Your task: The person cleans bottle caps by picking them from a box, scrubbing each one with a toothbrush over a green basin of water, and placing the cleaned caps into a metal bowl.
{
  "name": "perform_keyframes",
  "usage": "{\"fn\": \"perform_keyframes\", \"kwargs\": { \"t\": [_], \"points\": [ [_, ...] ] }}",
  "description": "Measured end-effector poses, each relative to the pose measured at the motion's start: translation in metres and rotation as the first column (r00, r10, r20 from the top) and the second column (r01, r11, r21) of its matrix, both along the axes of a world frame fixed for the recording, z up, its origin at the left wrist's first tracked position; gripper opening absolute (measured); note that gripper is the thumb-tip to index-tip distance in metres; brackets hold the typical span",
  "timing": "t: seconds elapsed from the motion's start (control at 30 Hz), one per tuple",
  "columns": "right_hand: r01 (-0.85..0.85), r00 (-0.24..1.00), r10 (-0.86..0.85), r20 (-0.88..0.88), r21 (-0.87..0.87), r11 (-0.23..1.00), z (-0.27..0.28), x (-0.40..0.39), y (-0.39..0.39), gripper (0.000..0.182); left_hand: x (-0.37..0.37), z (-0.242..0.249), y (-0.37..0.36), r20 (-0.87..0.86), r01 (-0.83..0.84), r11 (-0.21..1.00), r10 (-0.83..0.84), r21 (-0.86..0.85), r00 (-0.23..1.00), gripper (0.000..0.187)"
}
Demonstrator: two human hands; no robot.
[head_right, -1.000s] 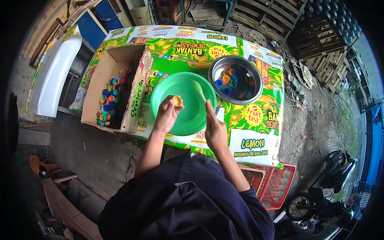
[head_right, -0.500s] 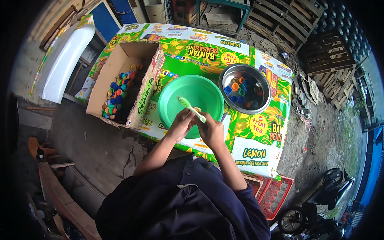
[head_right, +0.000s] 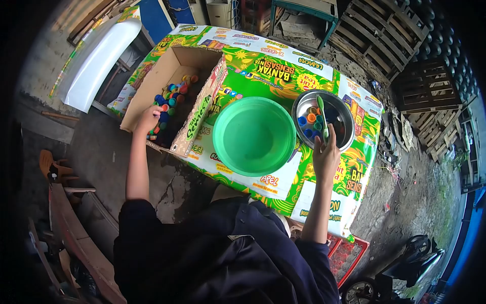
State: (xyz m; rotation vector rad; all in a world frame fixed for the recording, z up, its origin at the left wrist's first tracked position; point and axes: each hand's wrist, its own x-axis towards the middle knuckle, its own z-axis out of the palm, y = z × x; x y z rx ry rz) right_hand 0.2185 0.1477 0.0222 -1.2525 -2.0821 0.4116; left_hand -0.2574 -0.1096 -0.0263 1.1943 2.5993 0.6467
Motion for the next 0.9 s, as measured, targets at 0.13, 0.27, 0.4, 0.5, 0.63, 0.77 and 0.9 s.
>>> {"fn": "perform_keyframes", "kwargs": {
  "t": [0.13,0.27,0.4,0.5,0.63,0.77,0.9],
  "points": [
    [-0.039,0.999,0.039,0.005,0.005,0.999,-0.023,0.002,-0.014,0.037,-0.023,-0.020,0.004,-0.072,-0.065,0.918,0.040,-0.391,0.997,0.046],
    [-0.030,0.999,0.032,0.033,-0.050,0.998,-0.025,-0.002,-0.031,0.035,0.005,-0.005,0.020,-0.230,-0.228,0.823,0.122,-0.520,0.965,0.063],
    [-0.032,0.999,0.033,0.008,-0.076,0.997,-0.029,-0.002,-0.039,0.034,0.002,-0.010,0.021,-0.271,-0.260,0.787,0.123,-0.559,0.955,0.072],
    [-0.026,1.000,0.025,-0.013,-0.089,0.996,-0.033,0.000,-0.046,0.033,0.001,-0.008,0.016,-0.247,-0.277,0.824,0.173,-0.494,0.953,0.065],
    [-0.017,0.999,0.012,-0.046,-0.126,0.992,-0.034,0.003,-0.057,0.032,0.001,-0.001,0.010,-0.122,-0.323,0.926,0.304,-0.197,0.945,0.057],
    [-0.028,0.997,0.017,-0.076,-0.146,0.989,-0.026,0.007,-0.069,0.029,-0.009,-0.020,0.002,0.184,-0.277,0.863,0.218,0.421,0.958,0.041],
    [-0.038,0.992,0.015,-0.128,-0.176,0.984,-0.025,0.011,-0.077,0.028,0.086,0.040,0.043,0.305,-0.157,0.695,-0.094,0.701,0.948,0.029]
  ]
}}
